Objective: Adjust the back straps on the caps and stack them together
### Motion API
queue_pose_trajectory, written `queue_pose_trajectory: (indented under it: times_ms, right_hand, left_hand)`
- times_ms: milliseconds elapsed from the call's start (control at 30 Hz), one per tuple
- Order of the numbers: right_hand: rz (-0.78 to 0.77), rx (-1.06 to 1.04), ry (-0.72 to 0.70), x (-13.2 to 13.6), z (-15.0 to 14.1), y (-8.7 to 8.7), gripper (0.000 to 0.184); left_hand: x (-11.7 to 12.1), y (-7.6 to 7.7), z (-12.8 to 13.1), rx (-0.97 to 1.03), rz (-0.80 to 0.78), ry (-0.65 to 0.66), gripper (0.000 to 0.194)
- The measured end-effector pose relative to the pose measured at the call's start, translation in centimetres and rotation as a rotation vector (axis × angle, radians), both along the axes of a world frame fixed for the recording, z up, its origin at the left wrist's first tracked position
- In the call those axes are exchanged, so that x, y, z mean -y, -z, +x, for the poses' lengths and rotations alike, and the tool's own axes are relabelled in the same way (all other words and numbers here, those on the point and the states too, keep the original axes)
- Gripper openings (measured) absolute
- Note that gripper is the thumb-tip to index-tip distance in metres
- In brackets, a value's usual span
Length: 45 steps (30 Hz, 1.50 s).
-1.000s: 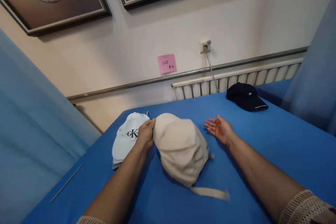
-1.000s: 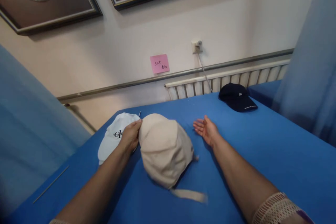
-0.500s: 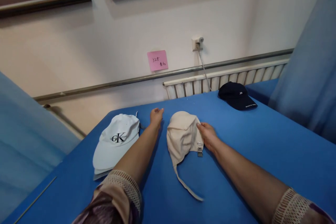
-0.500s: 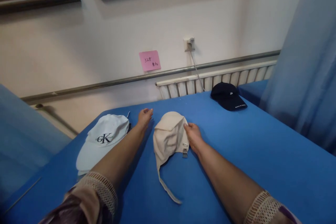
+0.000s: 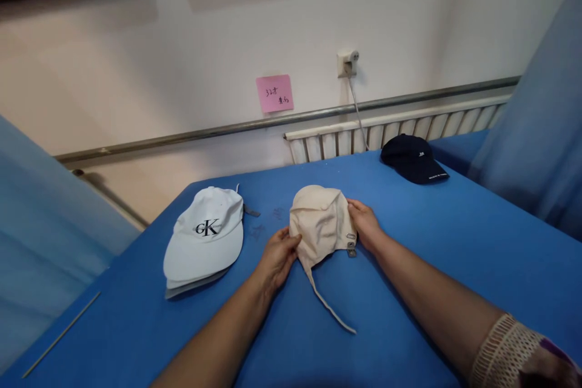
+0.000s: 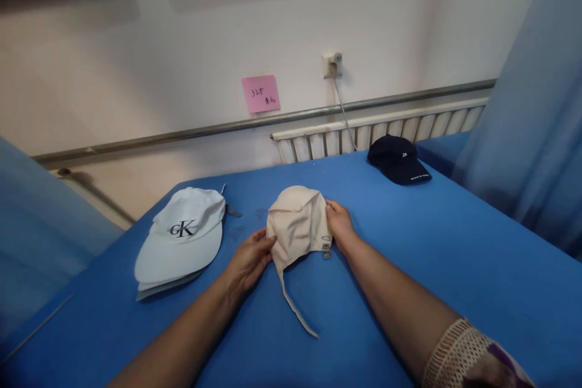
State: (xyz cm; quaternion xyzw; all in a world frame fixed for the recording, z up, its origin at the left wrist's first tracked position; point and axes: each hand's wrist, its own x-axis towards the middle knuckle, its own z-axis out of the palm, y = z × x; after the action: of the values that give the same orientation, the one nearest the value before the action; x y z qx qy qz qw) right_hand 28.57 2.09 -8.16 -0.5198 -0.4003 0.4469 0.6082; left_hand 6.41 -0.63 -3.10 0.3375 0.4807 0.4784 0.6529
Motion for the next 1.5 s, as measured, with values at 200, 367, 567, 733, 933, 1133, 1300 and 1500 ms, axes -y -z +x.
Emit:
queue_pose_trajectory:
  times_ms: [200, 367, 567, 733, 933, 1133, 1300, 1500]
  right_hand:
    - [0.018, 0.125, 0.145, -0.8, 0.6, -0.2, 0.033]
    - [0.082, 0.35, 0.096, 0.5, 0.7, -1.2, 0.016]
    - [0.246, 0.652, -0.437, 4.4, -2.0, -3.3, 0.008]
    - [0.248, 0.944, -0.603, 6.4, -3.0, -4.4, 0.021]
    - [0.274, 1.015, -0.561, 6.2, -3.0, -4.0, 0.007]
    - [0.151, 0.668, -0.492, 4.5, -3.0, -1.6, 0.014]
    - [0.024, 0.251, -0.495, 3.6, -2.5, -1.4, 0.023]
    - [-0.089, -0.012, -0.498, 4.1, -1.8, -3.1, 0.027]
  left_hand:
    - [-6.1, 0.9, -0.3, -0.067, 0.192, -0.316, 0.053]
    - [-7.1, 0.9, -1.7, -0.231, 0.238, -0.319, 0.041]
    - [-3.6, -0.6, -3.7, -0.707, 0.509, -0.363, 0.036]
    - [0.6, -2.3, -3.1, -0.803, 0.711, 0.045, 0.022]
    - [2.9, -2.6, -2.0, -0.996, 0.9, 0.536, 0.019]
    - [2.8, -2.8, -2.2, -1.11, 0.923, 0.719, 0.015]
    - [2.8, -3.0, -2.5, -1.087, 0.931, 0.843, 0.014]
    - [2.4, -3.2, -2.9, -0.996, 0.937, 0.924, 0.015]
